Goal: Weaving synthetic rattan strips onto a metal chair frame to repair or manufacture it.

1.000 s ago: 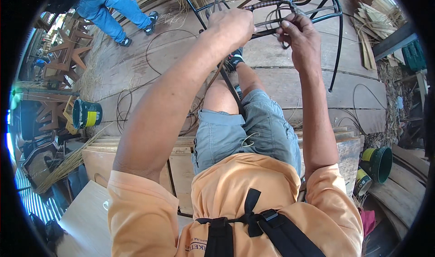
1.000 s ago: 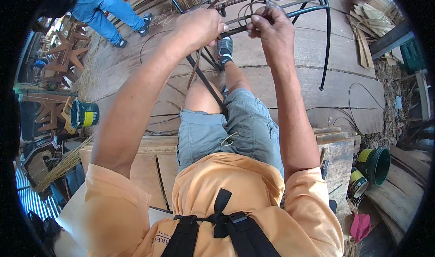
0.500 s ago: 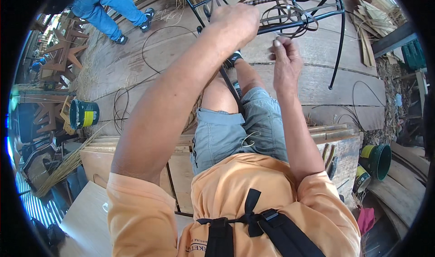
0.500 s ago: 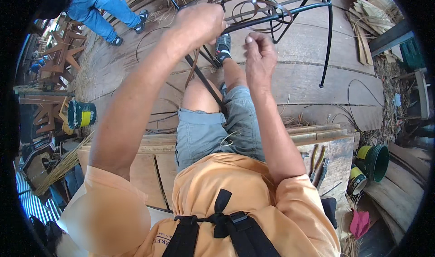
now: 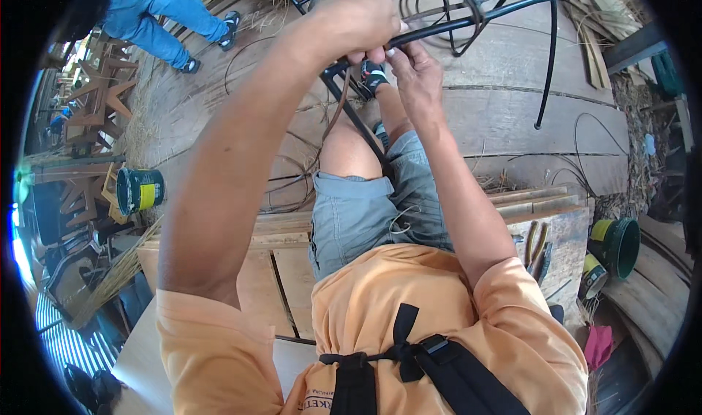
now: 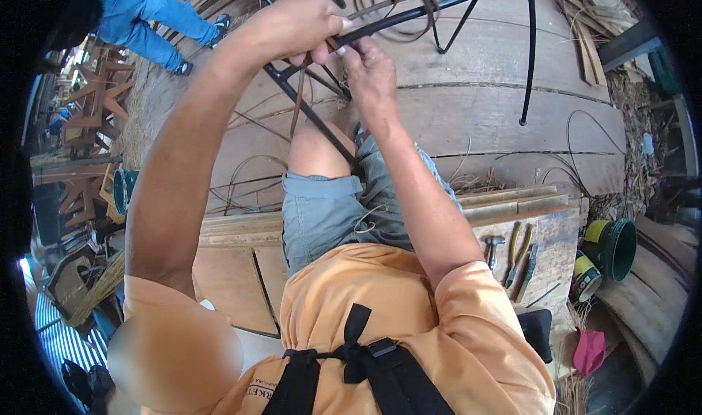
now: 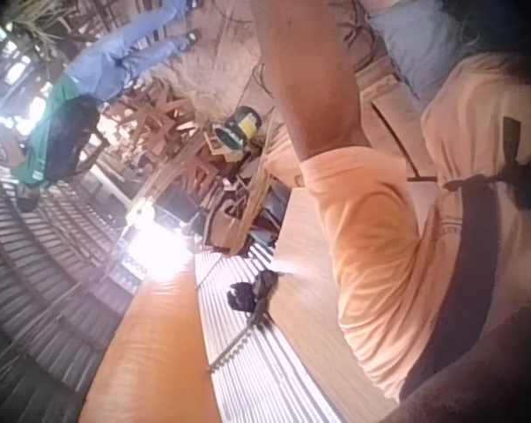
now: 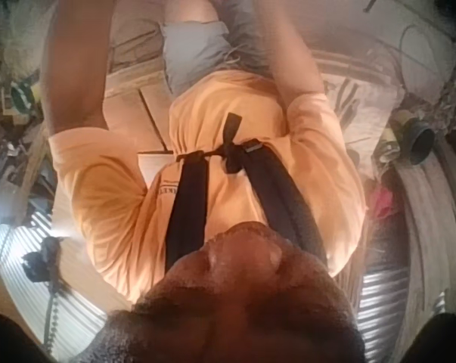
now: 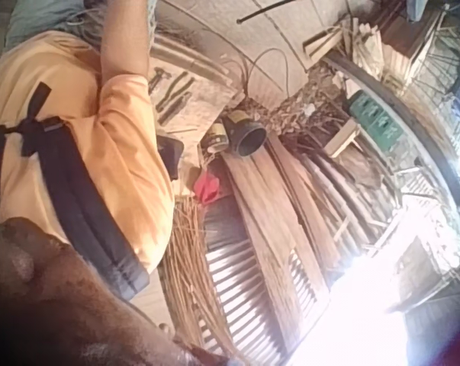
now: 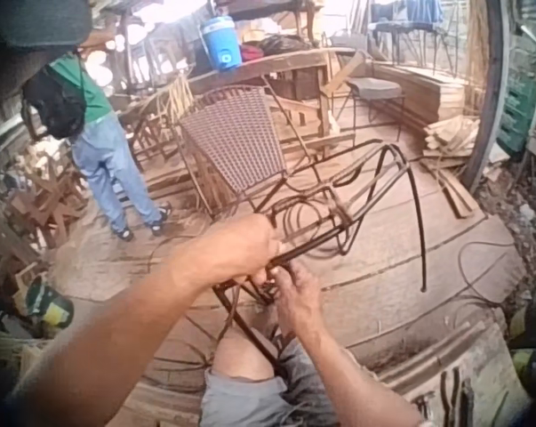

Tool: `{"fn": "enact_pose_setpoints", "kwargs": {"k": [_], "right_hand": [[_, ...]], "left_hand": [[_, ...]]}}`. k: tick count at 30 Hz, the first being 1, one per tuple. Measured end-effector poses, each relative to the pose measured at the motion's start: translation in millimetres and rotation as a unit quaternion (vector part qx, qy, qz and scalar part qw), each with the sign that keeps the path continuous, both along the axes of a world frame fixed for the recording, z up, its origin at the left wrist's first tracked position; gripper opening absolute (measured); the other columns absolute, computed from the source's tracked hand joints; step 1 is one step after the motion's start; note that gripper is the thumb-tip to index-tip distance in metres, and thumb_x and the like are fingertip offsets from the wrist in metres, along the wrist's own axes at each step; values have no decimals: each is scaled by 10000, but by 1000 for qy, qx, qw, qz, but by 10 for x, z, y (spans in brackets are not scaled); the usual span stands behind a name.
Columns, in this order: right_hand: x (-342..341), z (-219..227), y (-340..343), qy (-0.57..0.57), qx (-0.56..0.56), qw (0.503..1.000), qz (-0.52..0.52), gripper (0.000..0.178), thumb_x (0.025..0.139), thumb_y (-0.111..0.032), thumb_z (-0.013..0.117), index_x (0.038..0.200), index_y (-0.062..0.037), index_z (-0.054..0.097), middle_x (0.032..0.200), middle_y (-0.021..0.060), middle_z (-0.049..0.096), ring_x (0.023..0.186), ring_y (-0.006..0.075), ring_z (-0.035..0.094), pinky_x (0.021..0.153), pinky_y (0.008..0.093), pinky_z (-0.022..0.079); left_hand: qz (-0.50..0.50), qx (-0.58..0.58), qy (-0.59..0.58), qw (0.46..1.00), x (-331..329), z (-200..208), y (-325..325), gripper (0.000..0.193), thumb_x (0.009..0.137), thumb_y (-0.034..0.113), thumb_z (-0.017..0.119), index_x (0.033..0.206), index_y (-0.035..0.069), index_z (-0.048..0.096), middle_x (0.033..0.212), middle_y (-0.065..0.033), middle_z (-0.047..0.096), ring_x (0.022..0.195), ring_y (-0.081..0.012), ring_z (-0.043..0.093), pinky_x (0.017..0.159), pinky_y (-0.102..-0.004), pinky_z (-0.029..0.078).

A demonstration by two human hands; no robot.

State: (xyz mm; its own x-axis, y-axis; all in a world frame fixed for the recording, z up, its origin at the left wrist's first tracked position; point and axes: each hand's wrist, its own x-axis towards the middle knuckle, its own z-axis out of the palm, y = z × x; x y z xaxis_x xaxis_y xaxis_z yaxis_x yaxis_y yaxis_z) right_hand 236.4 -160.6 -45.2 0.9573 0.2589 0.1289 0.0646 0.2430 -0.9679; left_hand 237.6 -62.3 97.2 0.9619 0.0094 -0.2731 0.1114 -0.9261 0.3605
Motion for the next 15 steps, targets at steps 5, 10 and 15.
{"fn": "enact_pose_setpoints", "kwargs": {"k": [5,10,15], "right_hand": [[77,-173,-39,-253,-168,942,-141,79,872,-107,567,893,-36,594,704,91,579,613,169,560,557,282,441],[47,-171,34,-174,-120,972,-107,164,917,-139,500,855,-10,578,633,67,559,564,150,553,530,280,440],[31,40,6,120,41,989,80,256,915,-168,480,725,-6,536,579,27,483,508,108,481,477,256,388]], "left_hand": [[47,-72,16,996,-113,91,23,318,876,207,429,783,-11,641,598,-89,638,390,-145,526,404,-277,453],[44,-48,-14,998,-146,70,40,300,860,210,441,775,1,639,559,-84,614,385,-139,522,410,-284,460],[44,-68,-66,994,-274,16,-28,304,887,248,470,793,2,621,529,-54,573,367,-95,474,376,-252,392]]}}
